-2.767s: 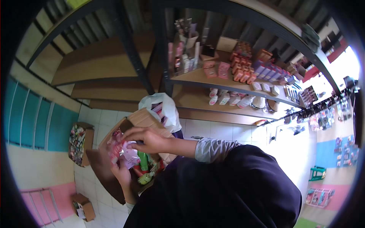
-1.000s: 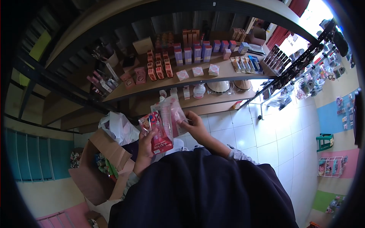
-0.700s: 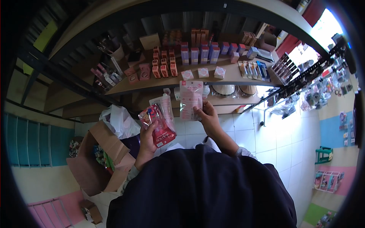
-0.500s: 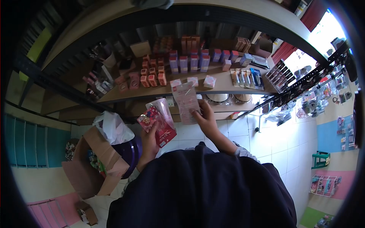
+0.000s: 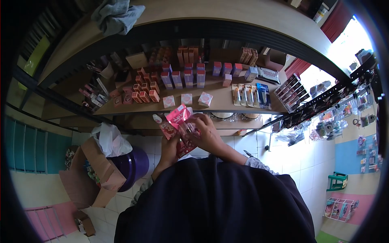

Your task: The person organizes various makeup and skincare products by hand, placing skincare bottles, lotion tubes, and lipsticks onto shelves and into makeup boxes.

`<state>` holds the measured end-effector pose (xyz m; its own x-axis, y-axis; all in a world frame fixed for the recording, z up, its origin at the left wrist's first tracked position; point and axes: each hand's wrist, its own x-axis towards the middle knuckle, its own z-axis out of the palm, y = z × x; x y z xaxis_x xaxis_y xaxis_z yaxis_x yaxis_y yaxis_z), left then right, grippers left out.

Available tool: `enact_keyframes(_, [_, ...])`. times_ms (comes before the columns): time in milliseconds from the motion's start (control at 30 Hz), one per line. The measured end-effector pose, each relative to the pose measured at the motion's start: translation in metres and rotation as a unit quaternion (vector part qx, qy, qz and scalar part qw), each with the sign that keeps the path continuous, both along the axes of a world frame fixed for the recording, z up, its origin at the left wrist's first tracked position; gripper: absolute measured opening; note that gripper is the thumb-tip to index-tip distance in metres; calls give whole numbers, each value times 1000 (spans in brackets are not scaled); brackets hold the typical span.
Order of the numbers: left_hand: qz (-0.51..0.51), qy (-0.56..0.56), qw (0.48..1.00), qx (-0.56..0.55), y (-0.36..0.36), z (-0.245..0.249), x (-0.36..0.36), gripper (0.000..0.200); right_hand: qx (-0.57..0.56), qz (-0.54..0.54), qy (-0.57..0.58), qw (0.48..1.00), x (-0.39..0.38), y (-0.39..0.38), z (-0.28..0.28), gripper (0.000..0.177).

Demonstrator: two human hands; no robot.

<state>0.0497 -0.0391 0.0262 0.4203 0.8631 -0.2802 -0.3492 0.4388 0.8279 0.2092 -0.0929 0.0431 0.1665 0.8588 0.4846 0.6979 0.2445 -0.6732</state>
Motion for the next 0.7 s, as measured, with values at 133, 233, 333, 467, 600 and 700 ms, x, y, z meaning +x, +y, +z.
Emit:
enact_keyframes(133, [-7, 11, 999, 32, -2, 3, 9, 26, -141, -20, 221, 965, 16, -3, 4, 79])
enact_keyframes(233, [-17, 32, 999, 38, -4, 6, 15, 25, -230, -32, 234, 944, 31, -7, 10, 82])
enact_keyframes(333, [-40, 45, 997, 56, -8, 9, 22, 24, -212, 8, 169, 962, 39, -8, 5, 77])
enact_keyframes(467, [-46, 69, 994, 75, -6, -12, 19, 28, -104, 17, 73, 992, 33, -8, -20, 67])
enact_keyframes(600, [-25, 85, 992, 88, -6, -3, 8, 32, -105, 6, 136, 985, 28, -10, -10, 56])
enact_keyframes(700, [13, 88, 991, 103, 3, -14, -12, 33, -114, -31, 155, 981, 45, -9, 2, 35])
